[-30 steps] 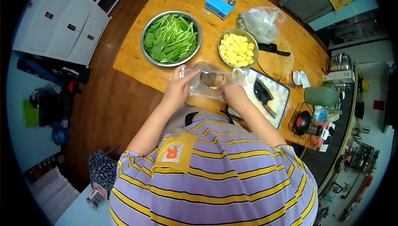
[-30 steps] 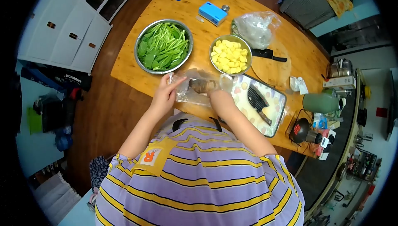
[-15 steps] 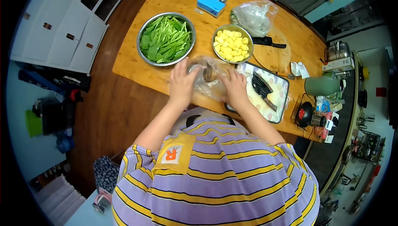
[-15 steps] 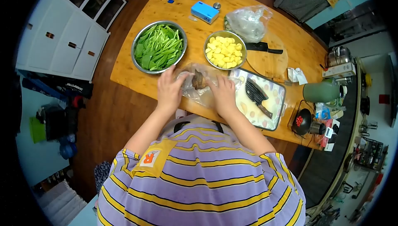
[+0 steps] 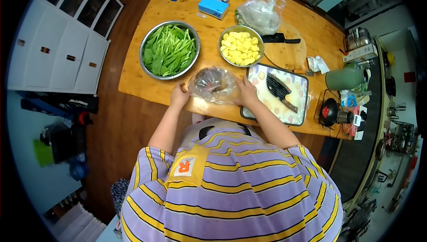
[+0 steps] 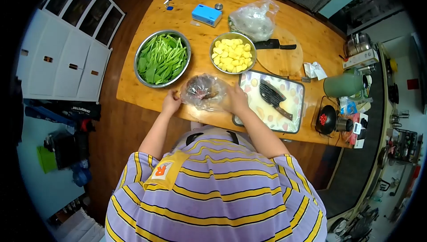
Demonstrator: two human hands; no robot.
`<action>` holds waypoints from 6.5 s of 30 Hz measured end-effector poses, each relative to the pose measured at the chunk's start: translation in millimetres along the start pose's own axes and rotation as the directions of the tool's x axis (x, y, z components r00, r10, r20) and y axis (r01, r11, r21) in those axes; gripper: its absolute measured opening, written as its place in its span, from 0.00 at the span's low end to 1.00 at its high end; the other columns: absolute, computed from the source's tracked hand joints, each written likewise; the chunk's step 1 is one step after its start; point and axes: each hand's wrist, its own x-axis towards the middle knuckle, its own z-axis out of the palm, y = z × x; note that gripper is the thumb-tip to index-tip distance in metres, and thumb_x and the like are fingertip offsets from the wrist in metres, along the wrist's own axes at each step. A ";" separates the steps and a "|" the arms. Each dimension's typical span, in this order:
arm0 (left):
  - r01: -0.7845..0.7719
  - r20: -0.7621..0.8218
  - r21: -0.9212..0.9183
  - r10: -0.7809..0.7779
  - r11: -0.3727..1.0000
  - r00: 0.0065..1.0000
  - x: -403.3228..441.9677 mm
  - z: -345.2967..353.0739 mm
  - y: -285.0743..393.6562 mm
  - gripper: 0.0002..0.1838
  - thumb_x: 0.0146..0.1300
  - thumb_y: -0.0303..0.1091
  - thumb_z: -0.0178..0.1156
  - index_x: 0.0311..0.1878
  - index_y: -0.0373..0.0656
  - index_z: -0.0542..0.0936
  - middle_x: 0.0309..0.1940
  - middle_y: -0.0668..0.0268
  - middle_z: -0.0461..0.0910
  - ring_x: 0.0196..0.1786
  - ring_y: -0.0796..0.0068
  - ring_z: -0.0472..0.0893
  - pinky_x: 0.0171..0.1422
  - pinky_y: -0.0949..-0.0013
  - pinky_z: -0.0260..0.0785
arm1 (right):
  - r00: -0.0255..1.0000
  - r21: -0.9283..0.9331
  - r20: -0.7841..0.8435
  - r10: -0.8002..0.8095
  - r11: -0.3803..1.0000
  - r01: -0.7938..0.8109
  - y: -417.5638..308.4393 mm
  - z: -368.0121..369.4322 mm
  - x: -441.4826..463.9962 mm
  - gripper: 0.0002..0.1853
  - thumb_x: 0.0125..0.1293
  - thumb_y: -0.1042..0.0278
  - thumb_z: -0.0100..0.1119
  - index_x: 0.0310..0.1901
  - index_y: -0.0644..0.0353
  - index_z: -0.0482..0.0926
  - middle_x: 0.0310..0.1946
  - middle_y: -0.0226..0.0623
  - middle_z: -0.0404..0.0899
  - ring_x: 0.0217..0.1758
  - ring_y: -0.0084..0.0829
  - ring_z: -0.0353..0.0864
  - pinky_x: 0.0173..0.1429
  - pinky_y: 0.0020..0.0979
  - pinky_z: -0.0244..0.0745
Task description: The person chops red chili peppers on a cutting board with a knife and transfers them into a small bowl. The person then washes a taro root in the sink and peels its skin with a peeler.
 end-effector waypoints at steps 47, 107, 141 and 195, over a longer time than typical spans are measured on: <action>-0.423 0.058 0.342 0.430 0.839 0.901 -18.5 3.9 51.2 0.75 0.33 0.45 0.86 0.85 0.52 0.48 0.80 0.56 0.59 0.80 0.42 0.57 0.81 0.42 0.52 | 0.998 -0.021 -0.001 0.063 0.998 -0.063 2.0 -12.5 1.2 0.46 0.51 0.65 0.77 0.75 0.49 0.69 0.68 0.40 0.77 0.73 0.42 0.71 0.74 0.45 0.63; 0.057 0.056 -0.998 -0.238 -0.002 0.970 36.6 -93.2 -37.5 0.06 0.80 0.33 0.54 0.55 0.46 0.75 0.50 0.62 0.85 0.48 0.71 0.87 0.51 0.66 0.86 | 0.891 0.977 0.199 0.408 -0.149 -0.150 -98.1 -7.2 232.4 0.36 0.79 0.81 0.44 0.78 0.36 0.45 0.57 0.57 0.79 0.45 0.46 0.91 0.39 0.37 0.92; -0.553 -0.635 0.068 0.463 0.831 0.618 -23.8 -186.9 12.7 0.20 0.65 0.28 0.67 0.59 0.42 0.75 0.63 0.48 0.67 0.67 0.52 0.69 0.73 0.54 0.62 | 0.939 0.226 -0.334 0.084 0.974 -0.007 -76.9 -53.0 90.1 0.25 0.67 0.57 0.71 0.62 0.58 0.80 0.54 0.48 0.85 0.57 0.44 0.85 0.60 0.39 0.80; -0.803 -0.076 0.288 0.848 0.522 0.524 -74.7 26.7 213.5 0.12 0.49 0.35 0.78 0.26 0.47 0.81 0.25 0.65 0.78 0.40 0.57 0.79 0.54 0.55 0.69 | 0.811 0.673 -0.284 0.511 0.709 -0.211 166.2 -124.1 -125.6 0.10 0.73 0.71 0.61 0.51 0.59 0.87 0.40 0.40 0.89 0.42 0.30 0.86 0.50 0.28 0.79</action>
